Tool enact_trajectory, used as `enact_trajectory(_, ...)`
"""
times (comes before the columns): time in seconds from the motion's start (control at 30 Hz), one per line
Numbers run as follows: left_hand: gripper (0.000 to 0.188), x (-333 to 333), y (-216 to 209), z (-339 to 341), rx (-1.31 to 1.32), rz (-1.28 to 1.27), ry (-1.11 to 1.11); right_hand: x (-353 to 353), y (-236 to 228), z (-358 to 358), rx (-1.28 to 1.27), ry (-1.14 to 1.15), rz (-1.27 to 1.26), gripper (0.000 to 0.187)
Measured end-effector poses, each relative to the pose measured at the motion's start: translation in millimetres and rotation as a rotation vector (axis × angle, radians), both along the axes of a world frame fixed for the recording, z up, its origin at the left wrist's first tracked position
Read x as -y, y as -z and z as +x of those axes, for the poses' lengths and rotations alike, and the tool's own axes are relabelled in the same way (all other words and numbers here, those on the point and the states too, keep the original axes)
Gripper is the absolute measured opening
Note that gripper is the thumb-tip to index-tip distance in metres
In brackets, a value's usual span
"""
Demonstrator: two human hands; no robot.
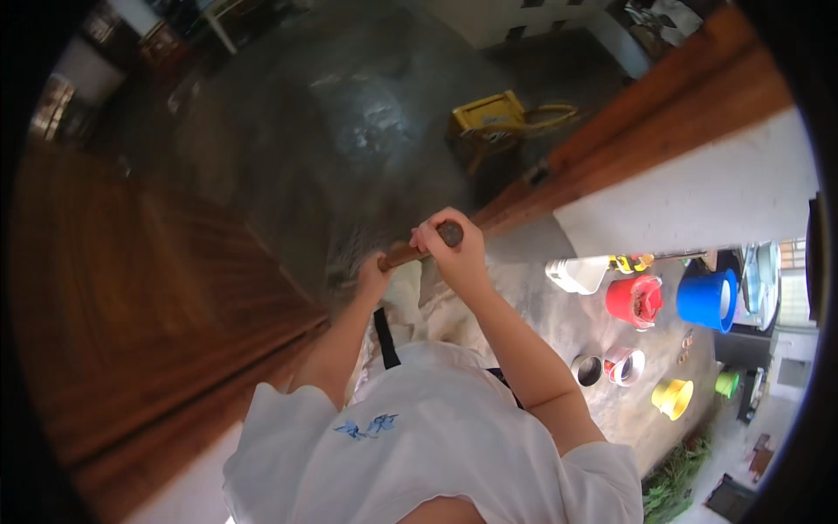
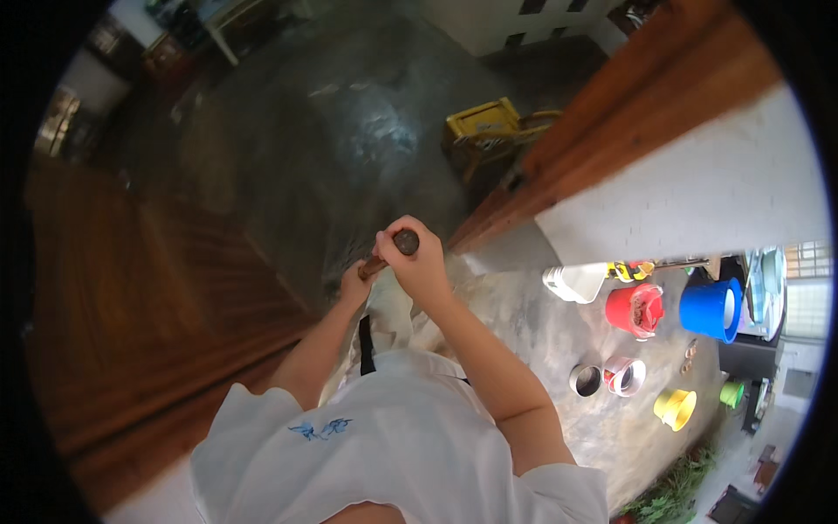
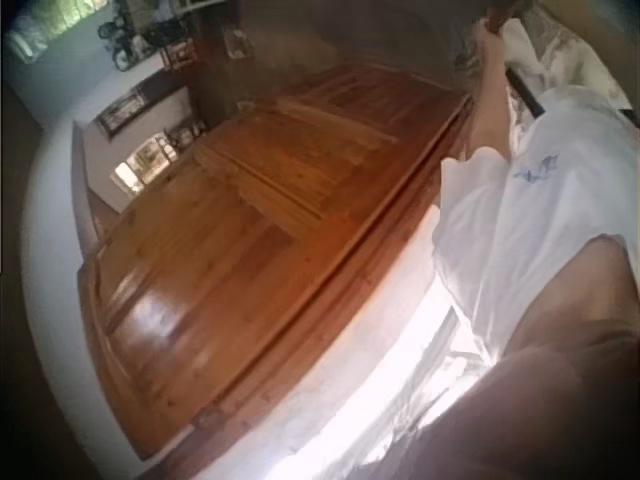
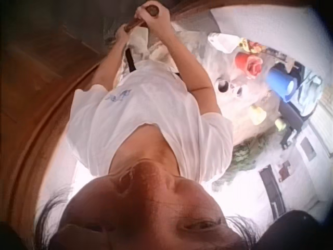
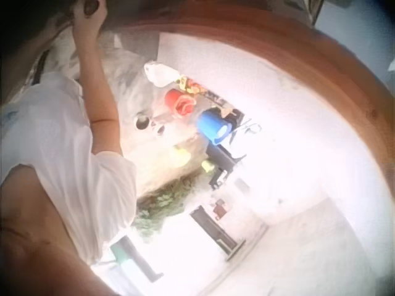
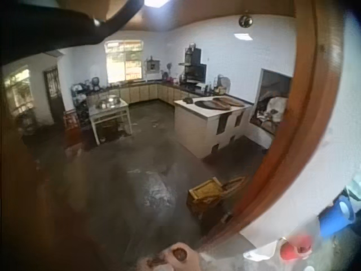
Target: The person mops a concrete floor using a traditional string mop. They move through a cluttered room, navigating around stacked boxes, chairs, and buckets, and continue into an outdoor patio area.
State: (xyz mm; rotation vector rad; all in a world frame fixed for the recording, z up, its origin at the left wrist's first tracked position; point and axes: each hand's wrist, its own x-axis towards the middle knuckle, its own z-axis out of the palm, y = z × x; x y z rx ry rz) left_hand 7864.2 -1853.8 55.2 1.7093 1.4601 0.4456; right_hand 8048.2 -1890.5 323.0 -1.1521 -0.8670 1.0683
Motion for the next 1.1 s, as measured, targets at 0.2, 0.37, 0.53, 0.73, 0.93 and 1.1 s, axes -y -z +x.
enact_trajectory(0.2, 0.03, -111.4, -2.4, 33.8, 0.007, -0.347, 0.112, -139.2, -1.1, 41.9, 0.437, 0.272, -0.079, 0.02)
enact_trajectory(0.37, 0.032, -178.7, 30.5, 45.6, 0.019, -0.394, 0.096, -231.9, -32.0, 118.4, 0.87, 0.817, -0.071, 0.048)
enact_trajectory(0.53, 0.038, -203.9, 13.5, 62.0, -0.06, -0.388, 0.317, -294.8, -71.6, 206.1, 1.386, 0.882, -0.459, 0.057)
enact_trajectory(0.73, 0.037, -224.5, 47.2, 54.2, 0.002, -0.452, 0.233, -270.4, -87.3, 344.4, 1.797, 0.579, -1.789, 0.056)
enact_trajectory(0.93, 0.039, -236.9, 28.5, 42.7, -0.037, -0.547, 0.221, -201.8, -45.9, 378.6, 1.782, 0.415, -2.24, 0.059)
enact_trajectory(1.1, 0.064, -239.1, 47.6, 26.3, -0.138, -0.46, 0.036, -248.7, -96.8, 338.7, 1.803, 0.032, -2.069, 0.063)
